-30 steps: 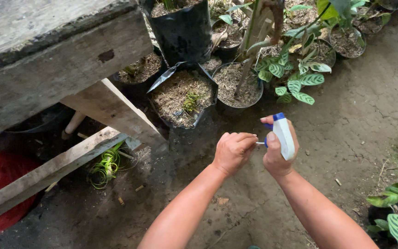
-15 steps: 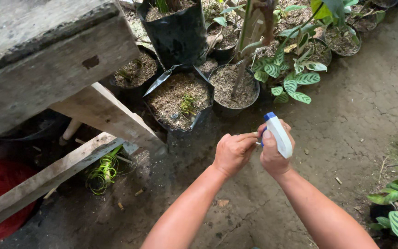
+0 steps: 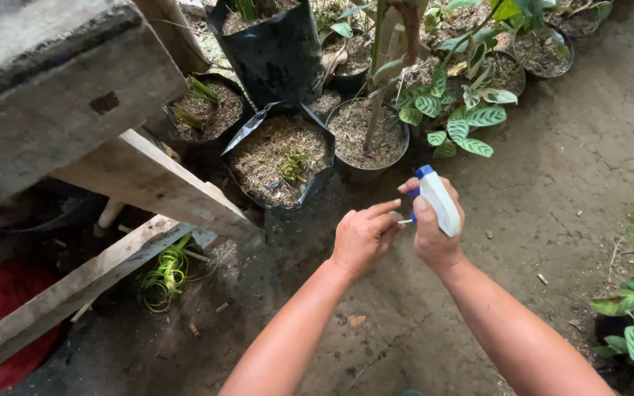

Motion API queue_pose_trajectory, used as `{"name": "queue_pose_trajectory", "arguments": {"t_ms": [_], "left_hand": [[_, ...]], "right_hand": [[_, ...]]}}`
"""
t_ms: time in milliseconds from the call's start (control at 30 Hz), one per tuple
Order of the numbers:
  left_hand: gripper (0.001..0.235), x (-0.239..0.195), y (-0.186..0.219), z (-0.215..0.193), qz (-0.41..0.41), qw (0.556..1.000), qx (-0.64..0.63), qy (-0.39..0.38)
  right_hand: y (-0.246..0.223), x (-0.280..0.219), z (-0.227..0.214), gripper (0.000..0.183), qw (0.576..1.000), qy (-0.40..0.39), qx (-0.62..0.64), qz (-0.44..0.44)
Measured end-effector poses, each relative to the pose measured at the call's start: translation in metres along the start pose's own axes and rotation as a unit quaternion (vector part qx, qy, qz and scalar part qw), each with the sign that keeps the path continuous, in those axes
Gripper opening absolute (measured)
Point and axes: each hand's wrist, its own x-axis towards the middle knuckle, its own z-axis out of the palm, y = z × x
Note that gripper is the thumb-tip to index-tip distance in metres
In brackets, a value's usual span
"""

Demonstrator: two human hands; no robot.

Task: The person assembles a spray bottle by attaching a nozzle to a plastic bottle, inserting a tube, and securing the components. They then move to another area and repeat the assembly with a different spray bottle and tube.

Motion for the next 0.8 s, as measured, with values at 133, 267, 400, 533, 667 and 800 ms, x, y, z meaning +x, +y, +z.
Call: {"name": "queue_pose_trajectory", "arguments": {"t_ms": [133,267,400,533,667,800], "left_hand": [[0.009,0.002,0.001,0.0,-0.026,0.998,-0.041,-0.031],[0.01,0.002,0.001,-0.003,-0.045,0.997,-0.059,-0.037],[0.012,0.001,-0.003,-0.004,-0.058,0.993,-0.087,-0.052],[0.013,0.002,-0.007,-0.003,-0.069,0.99,-0.094,-0.079],[0.013,0.003,-0.012,-0.006,-0.06,0.991,-0.088,-0.077],[0.015,0.004,-0.014,-0.002,-0.059,0.99,-0.098,-0.081]], "right_hand": [[0.0,-0.002,-0.004,0.021,0.992,-0.038,-0.11,-0.053],[-0.002,0.002,-0.002,0.025,0.994,-0.037,-0.085,-0.061],[0.002,0.004,-0.001,0.024,0.993,-0.039,-0.099,-0.053],[0.01,0.003,0.0,0.024,0.994,-0.043,-0.098,-0.016],[0.014,0.003,0.002,0.026,0.993,-0.037,-0.091,-0.063],[0.018,0.001,0.004,0.025,0.994,-0.037,-0.097,-0.019]]}}
